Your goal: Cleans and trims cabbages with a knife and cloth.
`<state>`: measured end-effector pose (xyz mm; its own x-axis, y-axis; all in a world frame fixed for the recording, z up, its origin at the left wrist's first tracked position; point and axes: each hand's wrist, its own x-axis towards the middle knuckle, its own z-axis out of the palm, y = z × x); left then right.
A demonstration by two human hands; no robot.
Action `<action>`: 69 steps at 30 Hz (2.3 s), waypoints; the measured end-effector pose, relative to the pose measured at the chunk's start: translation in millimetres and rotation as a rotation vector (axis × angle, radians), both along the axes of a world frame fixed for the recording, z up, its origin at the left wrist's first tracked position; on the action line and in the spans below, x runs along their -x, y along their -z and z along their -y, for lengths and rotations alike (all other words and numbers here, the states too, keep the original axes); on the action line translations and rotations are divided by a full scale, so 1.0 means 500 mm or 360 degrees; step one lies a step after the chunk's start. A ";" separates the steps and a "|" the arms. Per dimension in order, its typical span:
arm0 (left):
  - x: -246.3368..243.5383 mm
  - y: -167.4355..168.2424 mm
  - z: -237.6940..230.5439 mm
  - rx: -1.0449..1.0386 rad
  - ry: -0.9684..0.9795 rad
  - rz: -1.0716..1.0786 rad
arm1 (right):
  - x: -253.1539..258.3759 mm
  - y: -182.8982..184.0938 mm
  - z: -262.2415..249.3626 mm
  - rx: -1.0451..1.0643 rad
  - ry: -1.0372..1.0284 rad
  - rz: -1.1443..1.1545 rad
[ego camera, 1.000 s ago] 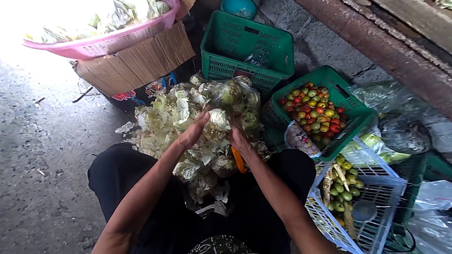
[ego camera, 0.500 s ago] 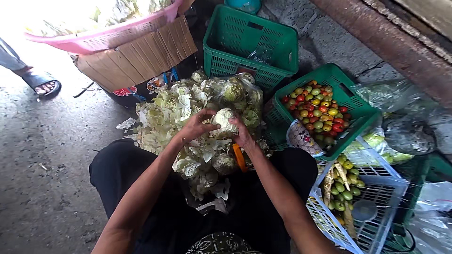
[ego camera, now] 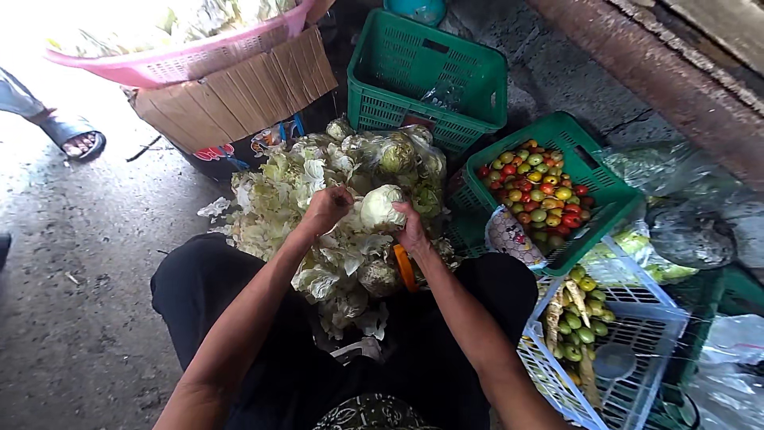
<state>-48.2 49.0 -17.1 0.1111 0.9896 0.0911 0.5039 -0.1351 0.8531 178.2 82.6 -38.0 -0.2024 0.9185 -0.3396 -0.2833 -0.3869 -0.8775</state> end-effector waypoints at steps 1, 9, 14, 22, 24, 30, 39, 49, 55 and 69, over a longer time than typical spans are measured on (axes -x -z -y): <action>0.004 -0.004 0.005 -0.0021 -0.0036 -0.0123 | -0.003 -0.006 0.000 -0.0013 -0.0019 0.0010; -0.017 -0.015 0.012 0.0228 -0.0024 0.0068 | 0.002 -0.017 0.017 -0.0652 -0.0414 0.0669; -0.028 -0.015 0.004 0.0097 0.0176 0.0153 | 0.006 -0.012 0.009 -0.0716 -0.0624 0.1031; -0.031 -0.032 0.012 -0.0120 0.0000 -0.0247 | -0.009 -0.020 0.010 -0.0733 -0.0589 0.0753; -0.018 -0.021 0.011 -0.0117 -0.0084 -0.0392 | -0.016 -0.010 0.009 -0.0651 -0.0536 0.0588; -0.005 0.012 0.001 0.0069 -0.0286 -0.0077 | -0.027 0.012 -0.004 -0.0404 -0.0385 0.0406; -0.047 0.011 0.016 0.0691 -0.0117 0.0658 | -0.009 -0.034 0.011 -0.0470 -0.0413 0.0750; -0.045 -0.033 0.006 0.0178 -0.0238 0.0103 | -0.039 -0.029 -0.014 -0.0613 -0.0328 0.0696; -0.002 0.030 0.002 0.0150 -0.0366 0.0035 | -0.034 -0.036 -0.010 -0.1441 -0.0645 0.1250; -0.022 -0.040 -0.022 0.0464 0.0094 0.0192 | -0.029 -0.026 0.000 -0.2161 -0.0721 0.1649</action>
